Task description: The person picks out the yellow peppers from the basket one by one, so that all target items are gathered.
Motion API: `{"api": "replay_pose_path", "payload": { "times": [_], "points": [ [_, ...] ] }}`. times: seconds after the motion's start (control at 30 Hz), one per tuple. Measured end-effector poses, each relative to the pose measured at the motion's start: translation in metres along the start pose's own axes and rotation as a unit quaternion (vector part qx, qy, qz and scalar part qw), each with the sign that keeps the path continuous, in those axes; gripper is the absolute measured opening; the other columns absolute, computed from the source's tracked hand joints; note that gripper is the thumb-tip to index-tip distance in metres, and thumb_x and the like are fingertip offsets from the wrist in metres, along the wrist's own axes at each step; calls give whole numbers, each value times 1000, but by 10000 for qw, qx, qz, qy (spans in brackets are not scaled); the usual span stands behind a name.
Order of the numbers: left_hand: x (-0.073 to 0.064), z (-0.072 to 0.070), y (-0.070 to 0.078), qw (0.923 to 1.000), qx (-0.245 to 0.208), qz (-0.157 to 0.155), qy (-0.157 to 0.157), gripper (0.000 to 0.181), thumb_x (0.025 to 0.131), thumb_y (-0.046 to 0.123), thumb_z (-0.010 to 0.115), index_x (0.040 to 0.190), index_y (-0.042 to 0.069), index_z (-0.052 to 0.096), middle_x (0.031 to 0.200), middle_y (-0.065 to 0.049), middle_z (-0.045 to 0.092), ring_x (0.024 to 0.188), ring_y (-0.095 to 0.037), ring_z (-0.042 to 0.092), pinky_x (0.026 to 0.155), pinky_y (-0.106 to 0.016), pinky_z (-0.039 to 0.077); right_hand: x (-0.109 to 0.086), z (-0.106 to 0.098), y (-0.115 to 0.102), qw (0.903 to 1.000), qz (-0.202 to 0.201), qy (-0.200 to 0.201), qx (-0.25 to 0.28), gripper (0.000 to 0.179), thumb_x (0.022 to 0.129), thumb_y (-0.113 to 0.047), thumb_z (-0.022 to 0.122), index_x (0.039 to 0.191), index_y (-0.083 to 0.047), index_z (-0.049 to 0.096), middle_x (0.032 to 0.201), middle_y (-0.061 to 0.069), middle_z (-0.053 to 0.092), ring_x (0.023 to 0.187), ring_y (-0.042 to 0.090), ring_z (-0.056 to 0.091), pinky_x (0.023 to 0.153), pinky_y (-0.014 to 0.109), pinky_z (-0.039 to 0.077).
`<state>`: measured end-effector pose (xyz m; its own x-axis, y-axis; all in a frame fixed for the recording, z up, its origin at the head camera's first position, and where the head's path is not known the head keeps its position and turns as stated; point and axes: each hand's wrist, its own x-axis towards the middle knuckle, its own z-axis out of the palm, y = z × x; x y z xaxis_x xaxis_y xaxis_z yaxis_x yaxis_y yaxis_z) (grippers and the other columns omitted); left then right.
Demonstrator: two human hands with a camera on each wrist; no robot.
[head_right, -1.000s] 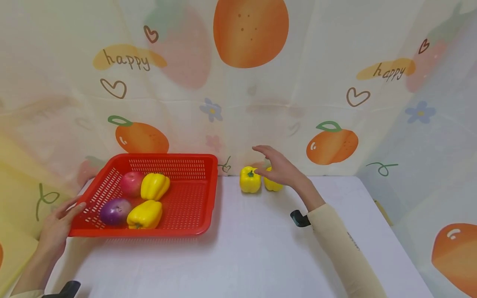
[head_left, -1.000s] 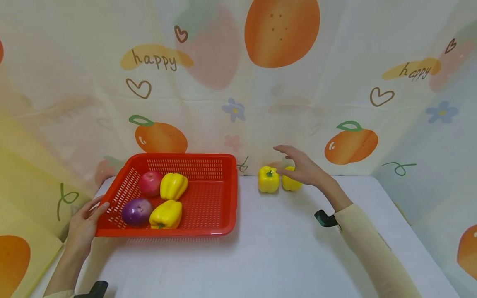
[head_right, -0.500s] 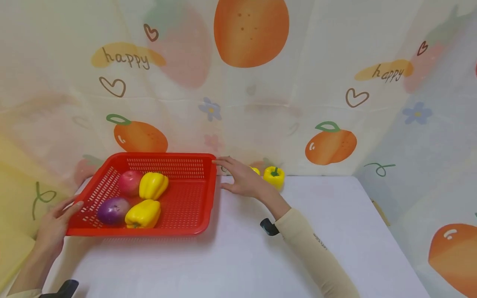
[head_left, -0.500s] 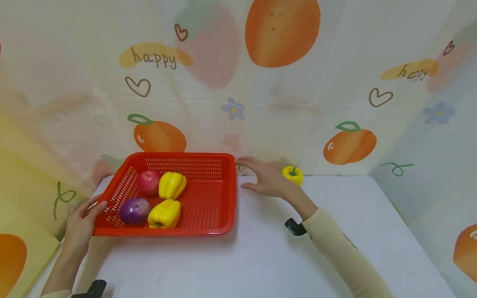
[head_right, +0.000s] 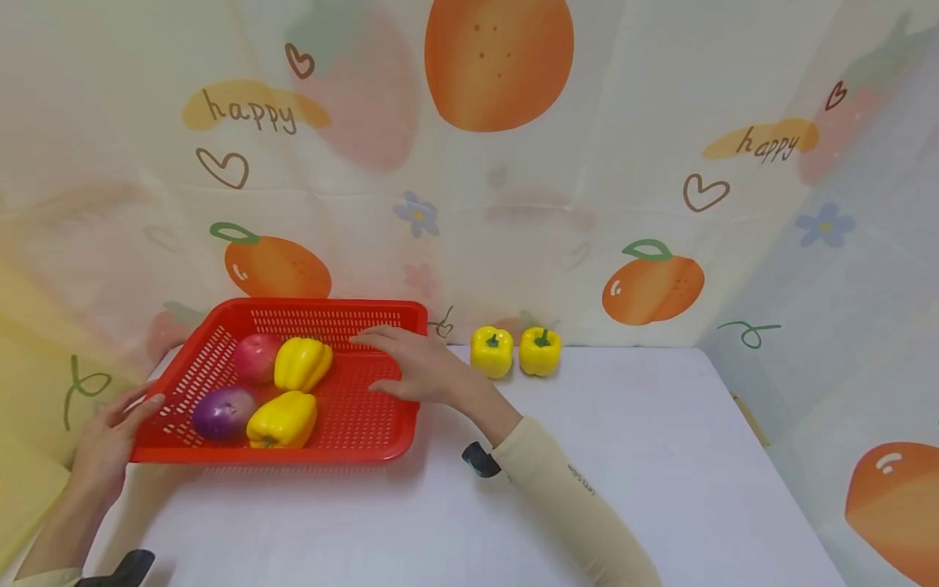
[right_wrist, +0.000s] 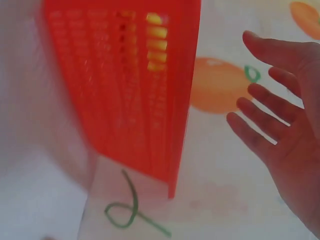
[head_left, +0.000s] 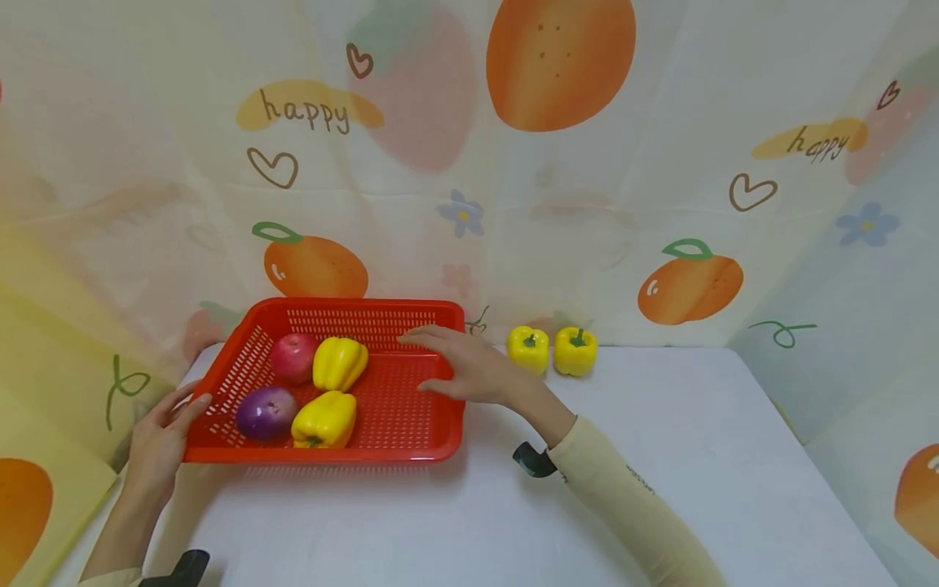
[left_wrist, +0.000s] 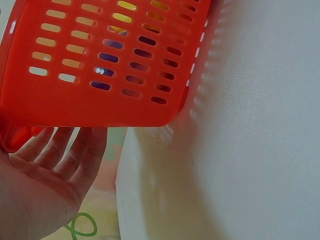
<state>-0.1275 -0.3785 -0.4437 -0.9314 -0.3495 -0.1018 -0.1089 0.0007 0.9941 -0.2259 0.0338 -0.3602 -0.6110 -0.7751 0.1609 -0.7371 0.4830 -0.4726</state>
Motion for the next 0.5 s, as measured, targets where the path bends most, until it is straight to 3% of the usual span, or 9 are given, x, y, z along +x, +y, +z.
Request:
{"api": "replay_pose_path", "payload": {
  "times": [0.23,0.5],
  "points": [
    [-1,1,-1,9999,-138,1,-1,32,95,26,65,127,27,58,84,24,65,69,2,64,56,-19,54,12,14,-22,9992,-142,-371,94,63,88,-32,73,144,-19,47,146,-3,47,134,11,43,104,28,43],
    [0,1,0,9999,-132,9,-31,31,96,26,64,126,28,58,84,24,65,69,1,64,56,-19,54,28,36,-48,9958,-315,-784,-347,76,87,-33,75,151,-25,35,151,-6,41,137,9,39,104,26,42]
  ]
}}
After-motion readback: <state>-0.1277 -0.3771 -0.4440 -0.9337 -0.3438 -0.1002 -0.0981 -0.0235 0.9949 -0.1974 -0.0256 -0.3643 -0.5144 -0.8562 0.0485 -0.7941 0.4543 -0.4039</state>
